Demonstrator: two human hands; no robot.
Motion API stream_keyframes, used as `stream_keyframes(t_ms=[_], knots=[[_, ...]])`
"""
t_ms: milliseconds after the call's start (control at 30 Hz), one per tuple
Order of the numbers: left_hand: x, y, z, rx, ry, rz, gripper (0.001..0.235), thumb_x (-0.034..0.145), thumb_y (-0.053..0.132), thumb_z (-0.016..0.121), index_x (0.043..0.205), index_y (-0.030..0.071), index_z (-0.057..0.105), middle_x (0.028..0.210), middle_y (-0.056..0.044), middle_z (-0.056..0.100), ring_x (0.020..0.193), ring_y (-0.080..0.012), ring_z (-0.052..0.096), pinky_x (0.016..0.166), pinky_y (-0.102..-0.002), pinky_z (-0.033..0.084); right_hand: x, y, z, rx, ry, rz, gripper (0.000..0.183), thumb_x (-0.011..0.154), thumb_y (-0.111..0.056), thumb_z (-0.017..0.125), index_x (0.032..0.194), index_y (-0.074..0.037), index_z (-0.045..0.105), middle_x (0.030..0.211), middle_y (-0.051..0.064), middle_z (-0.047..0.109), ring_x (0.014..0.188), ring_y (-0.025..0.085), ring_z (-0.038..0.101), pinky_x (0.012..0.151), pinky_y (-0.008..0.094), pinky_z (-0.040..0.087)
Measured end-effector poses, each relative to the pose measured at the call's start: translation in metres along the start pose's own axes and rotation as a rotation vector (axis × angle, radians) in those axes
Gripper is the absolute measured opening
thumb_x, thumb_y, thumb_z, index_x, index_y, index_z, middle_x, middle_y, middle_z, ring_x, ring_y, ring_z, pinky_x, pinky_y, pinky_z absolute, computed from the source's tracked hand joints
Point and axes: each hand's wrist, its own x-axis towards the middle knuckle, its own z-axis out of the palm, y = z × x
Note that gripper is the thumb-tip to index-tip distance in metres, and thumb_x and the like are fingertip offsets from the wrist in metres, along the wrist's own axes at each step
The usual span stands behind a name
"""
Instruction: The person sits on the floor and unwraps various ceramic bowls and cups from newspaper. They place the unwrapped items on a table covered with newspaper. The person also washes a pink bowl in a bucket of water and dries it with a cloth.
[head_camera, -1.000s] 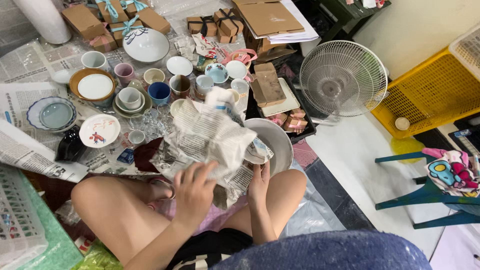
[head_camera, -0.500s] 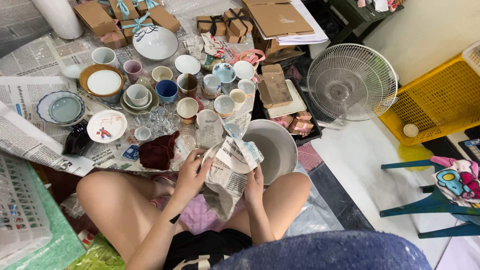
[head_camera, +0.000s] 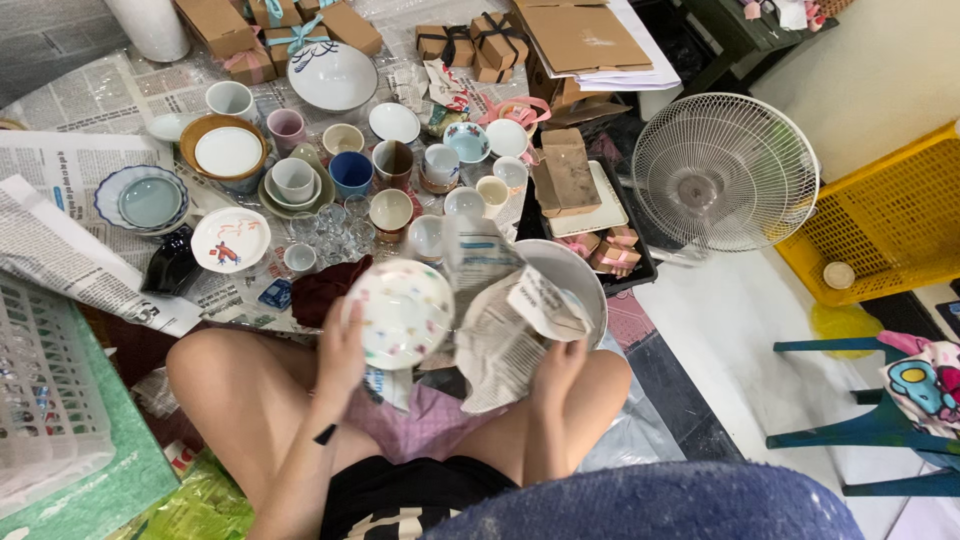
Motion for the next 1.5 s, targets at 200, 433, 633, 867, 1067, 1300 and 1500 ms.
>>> stream_keyframes(t_ms=[200, 433, 633, 867, 1067, 1300, 1500], knots=[[0.014, -0.012, -0.03, -0.555, 0.16, -0.125, 0.054, 0.111, 0.039, 0.042, 0.139, -0.006, 0.055, 0.128, -0.014, 0.068, 0.111, -0.0179, 0.066, 0.095, -0.031, 0.052, 0.026, -0.022, -0.022, -0.199, -0.088, -0.062, 0.033, 0.092, 0.002, 0.05, 0.124, -0.003, 0.059, 0.106, 0.01, 0.064, 0.09, 0.019, 0.063, 0.078, 0.03, 0.053], [0.004, -0.005, -0.007, -0.457, 0.018, -0.183, 0.053, 0.11, 0.036, 0.042, 0.134, -0.008, 0.06, 0.124, -0.016, 0.07, 0.109, -0.0195, 0.066, 0.094, -0.031, 0.051, -0.014, -0.077, 0.043, -0.528, -0.83, 0.029, 0.039, 0.094, -0.026, 0.055, 0.132, -0.017, 0.061, 0.103, 0.017, 0.074, 0.089, 0.037, 0.074, 0.082, 0.04, 0.056], [-0.015, 0.026, 0.011, -0.154, -0.032, 0.099, 0.046, 0.111, 0.034, 0.039, 0.129, -0.003, 0.061, 0.12, -0.015, 0.069, 0.11, -0.0236, 0.065, 0.097, -0.034, 0.049, -0.027, -0.054, 0.079, -0.167, -1.027, 0.32, 0.047, 0.107, -0.037, 0.051, 0.12, 0.005, 0.067, 0.102, 0.01, 0.076, 0.091, 0.016, 0.068, 0.084, 0.033, 0.055], [-0.003, 0.038, 0.0, 0.038, 0.015, 0.269, 0.039, 0.11, 0.03, 0.042, 0.12, -0.002, 0.062, 0.115, -0.016, 0.064, 0.105, -0.026, 0.064, 0.093, -0.036, 0.049, 0.002, 0.01, 0.098, 0.018, -0.995, 0.675, 0.041, 0.105, -0.032, 0.057, 0.105, 0.006, 0.072, 0.089, 0.006, 0.076, 0.075, 0.009, 0.066, 0.072, 0.026, 0.054], [0.011, 0.029, -0.052, -0.102, 0.257, 0.197, 0.021, 0.11, 0.019, 0.052, 0.112, 0.001, 0.063, 0.116, -0.01, 0.061, 0.106, -0.0203, 0.057, 0.095, -0.033, 0.046, 0.076, 0.056, 0.129, -0.486, -0.805, 0.403, 0.051, 0.107, -0.037, 0.054, 0.094, 0.01, 0.071, 0.078, 0.016, 0.071, 0.069, 0.021, 0.065, 0.07, 0.034, 0.05], [0.01, 0.024, -0.08, -0.096, 0.372, 0.26, 0.014, 0.108, 0.009, 0.053, 0.113, -0.002, 0.061, 0.117, -0.008, 0.061, 0.112, -0.0175, 0.057, 0.102, -0.03, 0.043, 0.089, 0.129, 0.159, -0.406, -0.707, 0.442, 0.054, 0.103, -0.041, 0.049, 0.094, 0.008, 0.071, 0.079, 0.016, 0.073, 0.072, 0.026, 0.068, 0.075, 0.039, 0.053], [0.009, 0.015, -0.082, -0.162, 0.393, 0.217, 0.018, 0.107, 0.009, 0.053, 0.119, -0.002, 0.059, 0.122, -0.008, 0.059, 0.112, -0.0162, 0.055, 0.101, -0.03, 0.043, 0.09, 0.168, 0.174, -0.433, -0.712, 0.457, 0.053, 0.105, -0.04, 0.048, 0.1, 0.007, 0.071, 0.081, 0.013, 0.073, 0.072, 0.02, 0.067, 0.074, 0.035, 0.052]])
